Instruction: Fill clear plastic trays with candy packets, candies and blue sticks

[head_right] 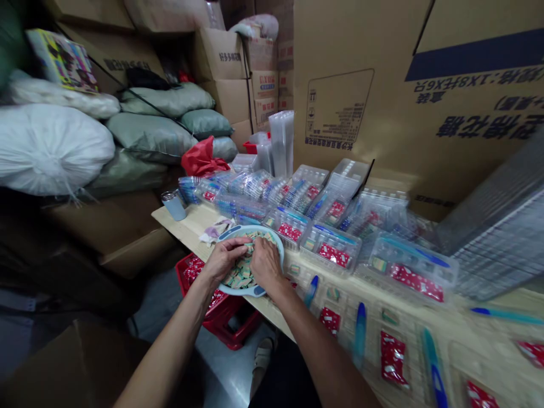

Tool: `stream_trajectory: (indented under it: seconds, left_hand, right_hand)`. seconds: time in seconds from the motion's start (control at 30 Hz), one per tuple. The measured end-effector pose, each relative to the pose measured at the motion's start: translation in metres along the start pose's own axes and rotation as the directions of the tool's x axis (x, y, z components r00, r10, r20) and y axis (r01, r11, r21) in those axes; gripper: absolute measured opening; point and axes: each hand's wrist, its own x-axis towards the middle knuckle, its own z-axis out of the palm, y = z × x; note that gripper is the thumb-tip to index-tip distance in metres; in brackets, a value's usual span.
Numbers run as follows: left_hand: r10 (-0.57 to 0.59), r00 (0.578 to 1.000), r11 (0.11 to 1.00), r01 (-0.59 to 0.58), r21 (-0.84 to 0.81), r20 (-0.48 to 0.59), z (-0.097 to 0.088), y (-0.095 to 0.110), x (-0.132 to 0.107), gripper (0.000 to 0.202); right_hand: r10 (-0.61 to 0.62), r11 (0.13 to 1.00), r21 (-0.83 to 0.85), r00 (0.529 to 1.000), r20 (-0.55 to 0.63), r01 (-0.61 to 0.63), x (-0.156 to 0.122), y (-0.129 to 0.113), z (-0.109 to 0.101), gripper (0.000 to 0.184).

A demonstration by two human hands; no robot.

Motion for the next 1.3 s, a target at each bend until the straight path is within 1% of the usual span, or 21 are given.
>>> stream_trajectory:
  seconds: [0.1,0.2,0.27,0.3,0.37,0.43,0.47,0.53,0.6,0.67,0.73,0.77,0.83,0.9,0.93,0.97,1.0,1.07,1.1,1.17,1.3]
  left_hand:
    - [-0.033,0.999,0.999,0.033,0.015,-0.027,0.002,0.001,0.004,0.044]
    - [-0.011,0.998,0.997,0.017,0.079,-0.066,0.009,0.007,0.001,0.050]
    - [0.007,0.993,0.991,0.009,0.136,-0.114,0.015,0.014,-0.005,0.055]
    - [0.008,0.989,0.988,0.015,0.154,-0.146,0.018,0.018,-0.007,0.060]
    - [0.007,0.972,0.980,0.040,0.195,-0.237,0.021,0.025,-0.006,0.062]
    - [0.090,0.942,0.964,-0.001,0.264,-0.324,0.028,0.032,0.001,0.045]
    - [0.118,0.940,0.952,-0.016,0.305,-0.319,0.034,0.035,0.005,0.037]
    - [0.167,0.945,0.930,-0.057,0.363,-0.281,0.054,0.039,0.006,0.027]
    - [0.163,0.970,0.920,-0.083,0.384,-0.179,0.086,0.038,0.000,0.029]
    - [0.115,0.993,0.924,-0.101,0.369,-0.016,0.129,0.029,-0.010,0.035]
    - [0.062,0.979,0.936,-0.124,0.329,0.193,0.180,0.009,-0.021,0.035]
    - [0.026,0.952,0.942,-0.125,0.312,0.305,0.207,-0.005,-0.027,0.033]
    - [-0.040,0.873,0.956,-0.109,0.273,0.487,0.261,-0.038,-0.036,0.028]
    - [-0.105,0.812,0.951,-0.087,0.295,0.575,0.311,-0.073,-0.041,0.024]
    - [-0.139,0.781,0.931,-0.106,0.349,0.609,0.333,-0.089,-0.043,0.021]
    - [-0.157,0.744,0.890,-0.177,0.419,0.649,0.353,-0.104,-0.043,0.021]
    - [-0.175,0.713,0.821,-0.275,0.500,0.679,0.369,-0.116,-0.042,0.021]
    - [-0.211,0.660,0.678,-0.432,0.595,0.721,0.395,-0.132,-0.037,0.021]
    - [-0.226,0.638,0.625,-0.484,0.612,0.736,0.403,-0.137,-0.035,0.021]
    - [-0.247,0.584,0.577,-0.552,0.602,0.773,0.415,-0.139,-0.029,0.019]
    - [-0.268,0.423,0.506,-0.703,0.500,0.865,0.427,-0.134,-0.022,0.019]
  right_hand:
    - [-0.045,0.999,0.029,0.999,0.001,0.045,0.002,0.001,-0.001,0.028]
    - [0.017,0.997,0.070,0.999,0.034,-0.020,0.005,-0.005,-0.007,0.027]
    - [0.058,0.996,0.067,0.998,0.038,-0.061,0.004,-0.011,-0.016,0.025]
    - [0.076,0.995,0.060,0.997,0.025,-0.077,0.003,-0.012,-0.022,0.024]
    - [0.041,0.988,0.148,0.998,-0.053,-0.033,-0.004,-0.010,-0.039,0.029]
    - [0.004,0.985,0.172,0.993,-0.118,0.016,-0.022,-0.003,-0.063,0.032]
    - [-0.009,0.987,0.159,0.990,-0.142,0.031,-0.036,0.002,-0.078,0.032]
    - [0.023,0.996,0.090,0.985,-0.172,-0.008,-0.076,0.013,-0.111,0.033]
    - [0.137,0.991,0.023,0.970,-0.203,-0.135,-0.125,0.030,-0.143,0.030]
    - [0.246,0.963,-0.044,0.936,-0.253,-0.265,-0.173,0.055,-0.169,0.033]
    - [0.343,0.900,-0.150,0.878,-0.334,-0.409,-0.217,0.083,-0.185,0.037]
    - [0.379,0.858,-0.209,0.852,-0.361,-0.470,-0.236,0.096,-0.189,0.038]
    - [0.419,0.770,-0.337,0.827,-0.375,-0.543,-0.267,0.116,-0.190,0.039]
    - [0.420,0.705,-0.439,0.827,-0.374,-0.557,-0.288,0.127,-0.185,0.039]
    - [0.413,0.688,-0.470,0.831,-0.373,-0.553,-0.295,0.129,-0.181,0.039]
    - [0.406,0.679,-0.486,0.833,-0.376,-0.550,-0.300,0.130,-0.177,0.039]
    - [0.403,0.677,-0.490,0.834,-0.377,-0.549,-0.303,0.130,-0.174,0.038]
    - [0.409,0.681,-0.475,0.827,-0.385,-0.558,-0.305,0.128,-0.171,0.037]
    - [0.417,0.685,-0.462,0.823,-0.386,-0.564,-0.305,0.127,-0.171,0.037]
    - [0.432,0.693,-0.440,0.817,-0.381,-0.572,-0.304,0.127,-0.172,0.038]
    - [0.441,0.702,-0.423,0.816,-0.374,-0.573,-0.304,0.127,-0.174,0.039]
